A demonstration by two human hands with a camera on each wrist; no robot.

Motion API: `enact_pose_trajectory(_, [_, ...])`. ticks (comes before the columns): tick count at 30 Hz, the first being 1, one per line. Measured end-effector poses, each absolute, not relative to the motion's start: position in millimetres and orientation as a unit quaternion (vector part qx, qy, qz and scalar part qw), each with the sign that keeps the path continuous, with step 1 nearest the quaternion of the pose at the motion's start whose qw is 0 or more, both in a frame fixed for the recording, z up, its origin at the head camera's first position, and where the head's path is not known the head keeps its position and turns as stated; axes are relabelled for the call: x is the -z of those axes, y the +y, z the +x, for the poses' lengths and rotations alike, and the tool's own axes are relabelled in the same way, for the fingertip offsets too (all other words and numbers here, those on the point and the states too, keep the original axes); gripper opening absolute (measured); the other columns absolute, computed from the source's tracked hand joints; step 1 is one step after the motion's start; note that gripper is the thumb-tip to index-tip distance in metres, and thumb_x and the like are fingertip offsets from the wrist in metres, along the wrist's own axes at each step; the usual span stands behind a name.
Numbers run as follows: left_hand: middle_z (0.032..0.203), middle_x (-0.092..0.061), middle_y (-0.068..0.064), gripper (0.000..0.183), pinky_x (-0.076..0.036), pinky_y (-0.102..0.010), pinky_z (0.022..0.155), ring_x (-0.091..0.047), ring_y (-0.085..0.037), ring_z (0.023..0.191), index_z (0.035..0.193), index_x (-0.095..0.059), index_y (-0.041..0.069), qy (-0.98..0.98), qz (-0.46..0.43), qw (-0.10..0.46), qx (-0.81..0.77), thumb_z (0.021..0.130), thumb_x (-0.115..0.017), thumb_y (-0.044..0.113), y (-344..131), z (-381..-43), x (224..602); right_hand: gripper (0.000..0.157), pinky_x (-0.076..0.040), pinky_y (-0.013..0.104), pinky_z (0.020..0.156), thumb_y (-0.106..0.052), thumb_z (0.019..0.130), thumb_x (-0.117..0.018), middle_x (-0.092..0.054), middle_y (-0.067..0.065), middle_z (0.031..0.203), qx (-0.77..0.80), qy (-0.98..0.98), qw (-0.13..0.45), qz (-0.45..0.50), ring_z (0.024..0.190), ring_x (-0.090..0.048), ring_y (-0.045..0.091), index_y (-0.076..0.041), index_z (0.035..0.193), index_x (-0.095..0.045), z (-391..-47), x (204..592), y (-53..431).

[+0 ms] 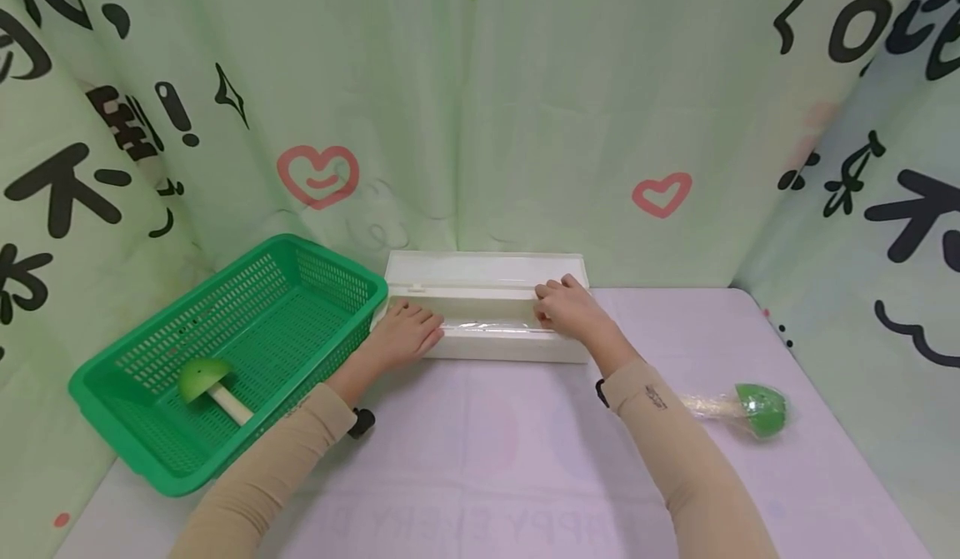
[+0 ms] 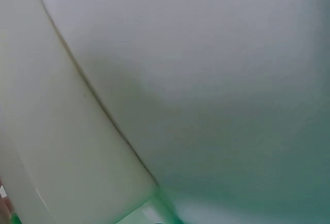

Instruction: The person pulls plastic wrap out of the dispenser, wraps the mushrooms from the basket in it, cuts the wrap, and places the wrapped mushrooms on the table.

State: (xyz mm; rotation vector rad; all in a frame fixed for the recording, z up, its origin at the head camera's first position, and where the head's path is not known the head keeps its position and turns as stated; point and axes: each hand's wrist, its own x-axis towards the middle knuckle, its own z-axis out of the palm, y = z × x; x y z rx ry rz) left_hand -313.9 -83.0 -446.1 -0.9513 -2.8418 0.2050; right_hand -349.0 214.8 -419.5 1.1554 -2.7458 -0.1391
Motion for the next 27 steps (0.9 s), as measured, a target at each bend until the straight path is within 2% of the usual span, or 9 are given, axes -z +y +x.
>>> enact_pose_trajectory(9, [0.102,-0.061,-0.004,0.02,-0.04,-0.037,0.085,-0.054,-0.022,0.1,0.102,-0.056,0.012,-0.929,-0.334,0.153,-0.037,0.096,-0.043,0.026,-84.2,-330.2,441.9,0.015,-0.031,0.035,0.066,-0.005,0.083,-0.06,-0.045,-0.004,0.067,0.004,-0.933,0.099,0.346,0.064,-0.042,0.016,-0.012,0.072,-0.053,-343.8,421.7,227.0])
enact_pose_trajectory(12, [0.102,-0.061,-0.005,0.019,-0.042,-0.037,0.084,-0.055,-0.021,0.099,0.101,-0.054,0.011,-0.93,-0.343,0.127,-0.016,0.096,-0.045,0.026,-82.2,-335.8,436.9,0.012,-0.032,0.035,0.066,-0.007,0.086,-0.057,-0.047,-0.003,0.069,-0.008,-0.94,0.089,0.33,0.065,-0.043,0.016,-0.012,0.076,-0.052,-342.9,423.8,230.6])
enact_pose_trajectory(17, [0.11,-0.059,-0.004,0.027,-0.039,-0.039,0.093,-0.051,-0.021,0.108,0.11,-0.053,0.011,-0.935,-0.35,0.055,-0.001,0.097,-0.042,0.032,-67.3,-343.3,431.6,0.014,-0.028,0.033,0.064,-0.008,0.089,-0.052,-0.044,-0.003,0.07,-0.023,-0.945,0.096,0.313,0.064,-0.04,0.016,-0.012,0.077,-0.047,-342.0,429.4,233.7])
enact_pose_trajectory(23, [0.099,-0.059,-0.001,0.03,-0.04,-0.035,0.089,-0.053,-0.018,0.101,0.103,-0.053,0.013,-0.927,-0.372,0.05,-0.021,0.096,-0.04,0.04,-41.4,-346.9,430.1,0.015,-0.025,0.032,0.065,-0.007,0.09,-0.048,-0.04,-0.002,0.07,-0.043,-0.947,0.114,0.298,0.065,-0.038,0.016,-0.012,0.077,-0.043,-339.2,433.1,233.4])
enact_pose_trajectory(27, [0.101,-0.06,0.0,0.032,-0.041,-0.033,0.087,-0.054,-0.017,0.101,0.105,-0.053,0.014,-0.923,-0.38,0.041,-0.039,0.096,-0.039,0.041,-22.7,-349.6,429.8,0.014,-0.024,0.033,0.065,-0.007,0.091,-0.045,-0.04,-0.001,0.071,-0.067,-0.951,0.108,0.282,0.065,-0.038,0.017,-0.011,0.078,-0.043,-338.4,434.7,233.1])
